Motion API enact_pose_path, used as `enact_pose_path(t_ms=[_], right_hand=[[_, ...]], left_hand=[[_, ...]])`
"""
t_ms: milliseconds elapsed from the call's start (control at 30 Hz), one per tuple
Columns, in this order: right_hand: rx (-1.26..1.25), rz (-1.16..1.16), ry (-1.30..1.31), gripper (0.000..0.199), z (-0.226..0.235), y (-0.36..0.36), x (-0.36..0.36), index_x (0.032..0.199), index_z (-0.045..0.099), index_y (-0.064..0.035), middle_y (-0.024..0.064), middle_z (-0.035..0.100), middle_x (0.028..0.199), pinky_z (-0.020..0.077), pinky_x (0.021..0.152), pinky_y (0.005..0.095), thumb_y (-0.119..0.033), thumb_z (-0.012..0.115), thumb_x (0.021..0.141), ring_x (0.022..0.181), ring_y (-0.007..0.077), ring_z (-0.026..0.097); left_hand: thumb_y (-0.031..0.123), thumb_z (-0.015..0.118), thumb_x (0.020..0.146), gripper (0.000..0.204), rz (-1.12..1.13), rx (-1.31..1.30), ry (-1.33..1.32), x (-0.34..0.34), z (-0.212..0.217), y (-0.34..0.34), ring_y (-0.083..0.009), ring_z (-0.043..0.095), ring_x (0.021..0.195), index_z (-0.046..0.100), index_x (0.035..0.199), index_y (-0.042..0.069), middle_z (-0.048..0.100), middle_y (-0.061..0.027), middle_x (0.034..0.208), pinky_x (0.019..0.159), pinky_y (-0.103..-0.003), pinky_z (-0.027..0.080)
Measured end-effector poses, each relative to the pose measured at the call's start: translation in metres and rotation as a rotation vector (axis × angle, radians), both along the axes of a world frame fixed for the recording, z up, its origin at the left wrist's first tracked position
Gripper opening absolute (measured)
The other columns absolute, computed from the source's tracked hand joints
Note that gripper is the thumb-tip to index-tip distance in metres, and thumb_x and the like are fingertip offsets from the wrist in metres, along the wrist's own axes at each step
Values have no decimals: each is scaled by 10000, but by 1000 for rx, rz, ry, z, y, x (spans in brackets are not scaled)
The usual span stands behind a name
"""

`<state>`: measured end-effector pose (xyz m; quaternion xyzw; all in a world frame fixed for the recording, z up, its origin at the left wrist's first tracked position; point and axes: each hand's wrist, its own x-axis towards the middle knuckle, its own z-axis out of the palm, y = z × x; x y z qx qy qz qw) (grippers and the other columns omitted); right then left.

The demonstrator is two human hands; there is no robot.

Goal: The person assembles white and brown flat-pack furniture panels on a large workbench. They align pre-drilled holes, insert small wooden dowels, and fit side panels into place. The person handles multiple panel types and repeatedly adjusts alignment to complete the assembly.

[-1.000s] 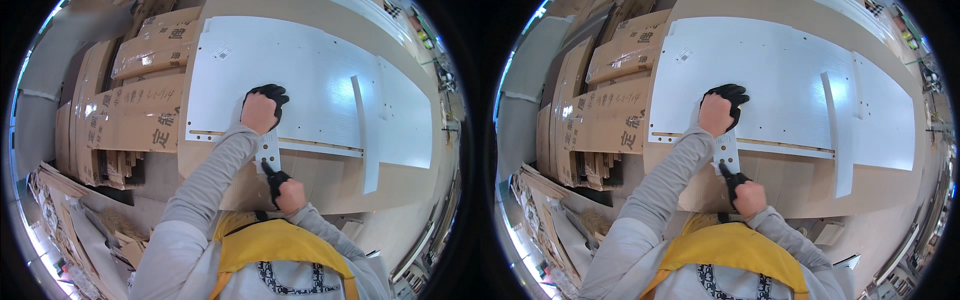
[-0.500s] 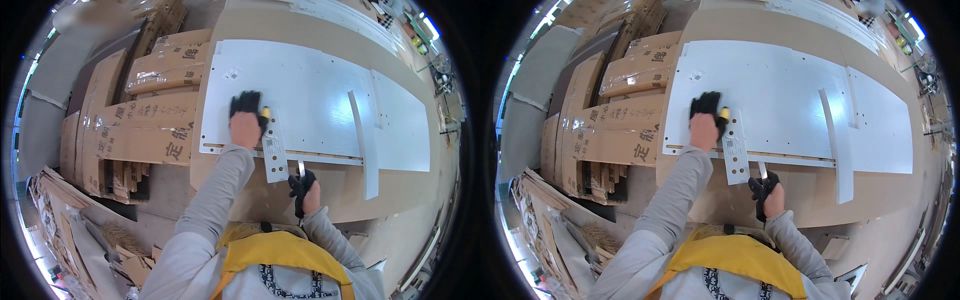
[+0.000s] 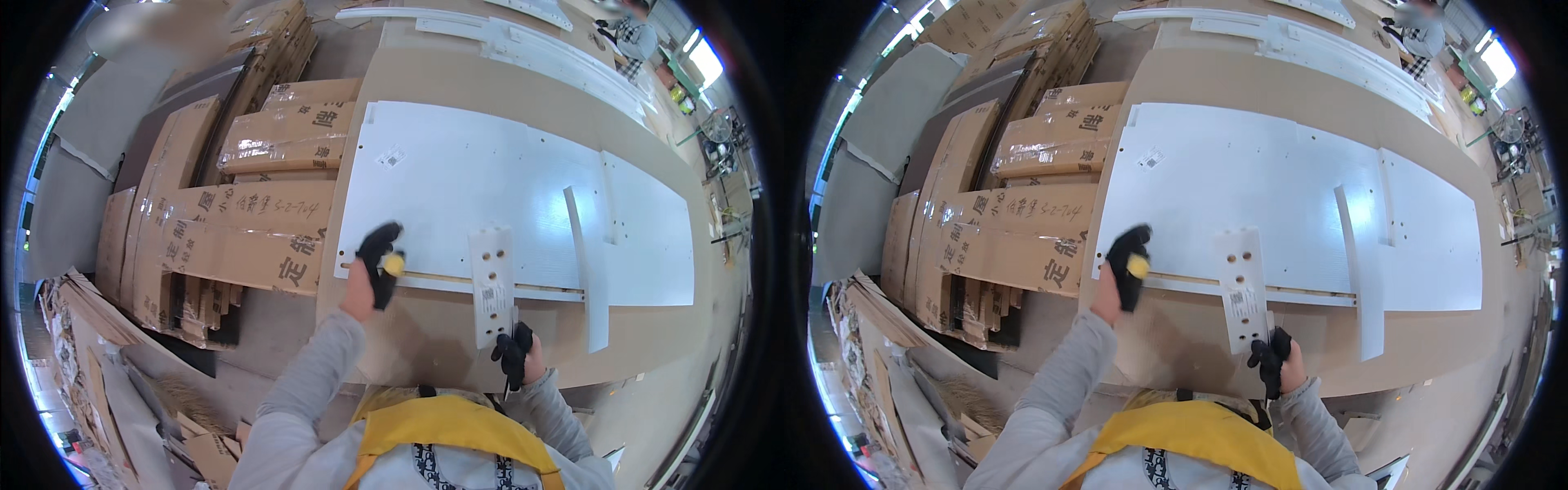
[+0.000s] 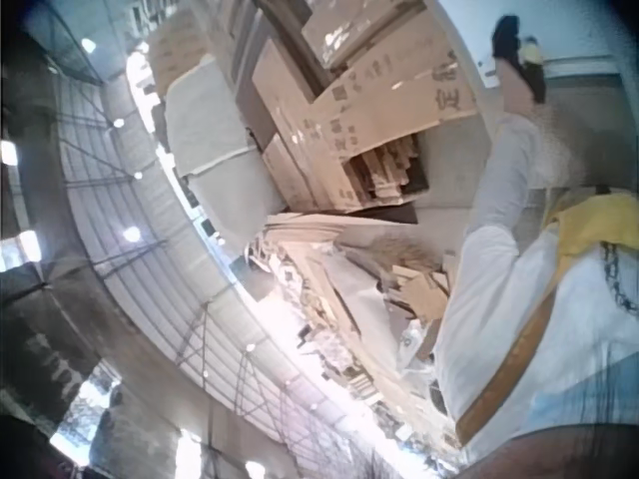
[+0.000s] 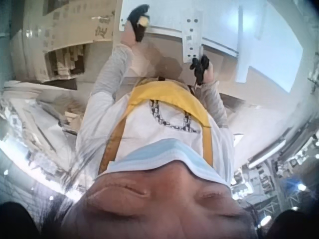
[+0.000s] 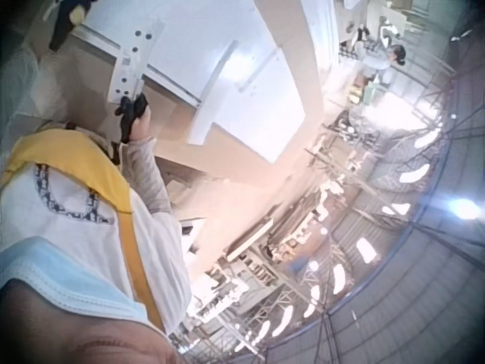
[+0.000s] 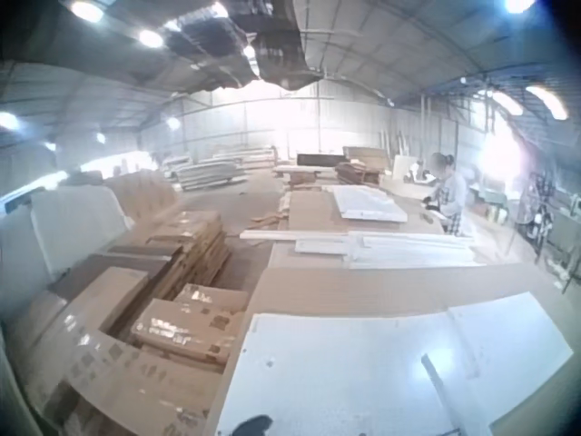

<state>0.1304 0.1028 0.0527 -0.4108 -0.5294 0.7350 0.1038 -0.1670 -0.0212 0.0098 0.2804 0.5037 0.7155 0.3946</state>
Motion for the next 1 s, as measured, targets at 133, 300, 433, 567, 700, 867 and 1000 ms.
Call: enact_pose_path(t_ms=[133,300,433,567,700,867,1000], right_hand=[[134,50,32,97,-4,5,20,903,573,-49,20,612,671,341,443,218,-140,595,878,495,52,458],[109,94,40,107,-2,2,32,924,572,-44,25,617,706,362,472,223,-139,593,879,543,65,483],[25,81,-4,120,6,-3,33,950,574,-36,26,615,718,386,498,234,-134,591,882,570,78,505],[30,110,-50,134,14,-2,38,981,575,-17,32,613,748,420,549,246,-100,591,877,626,101,539],[31,69,0,134,15,4,45,988,575,8,38,608,810,450,617,265,-48,588,867,698,123,564],[51,73,29,124,4,32,66,974,582,18,39,604,808,447,614,261,-34,583,861,699,122,562],[94,133,26,128,4,64,73,965,588,22,34,601,788,445,604,270,-35,597,851,695,125,564]], left_hand=[[-1,606,848,583,-254,177,-103,12,53,50,-111,506,1088,397,1386,78,519,-52,1274,852,-268,452],[-14,631,839,325,-190,-57,73,44,62,55,-34,480,632,626,1156,53,631,16,850,542,-195,402],[-117,548,812,262,27,31,-32,51,57,51,-99,604,711,643,1036,-21,670,-54,859,658,-235,505],[-144,531,801,212,-17,-139,110,42,64,32,-142,648,744,641,959,-54,673,-99,841,663,-278,542],[-30,651,792,152,-272,-196,-239,25,63,12,-124,634,679,654,944,-31,676,-98,832,592,-257,527],[10,573,798,386,-942,-396,434,36,76,34,-136,589,857,617,1181,40,674,-52,917,754,-258,480],[143,759,741,609,-356,-340,253,62,77,82,-223,607,931,504,1285,40,630,-135,1077,841,-318,476]])
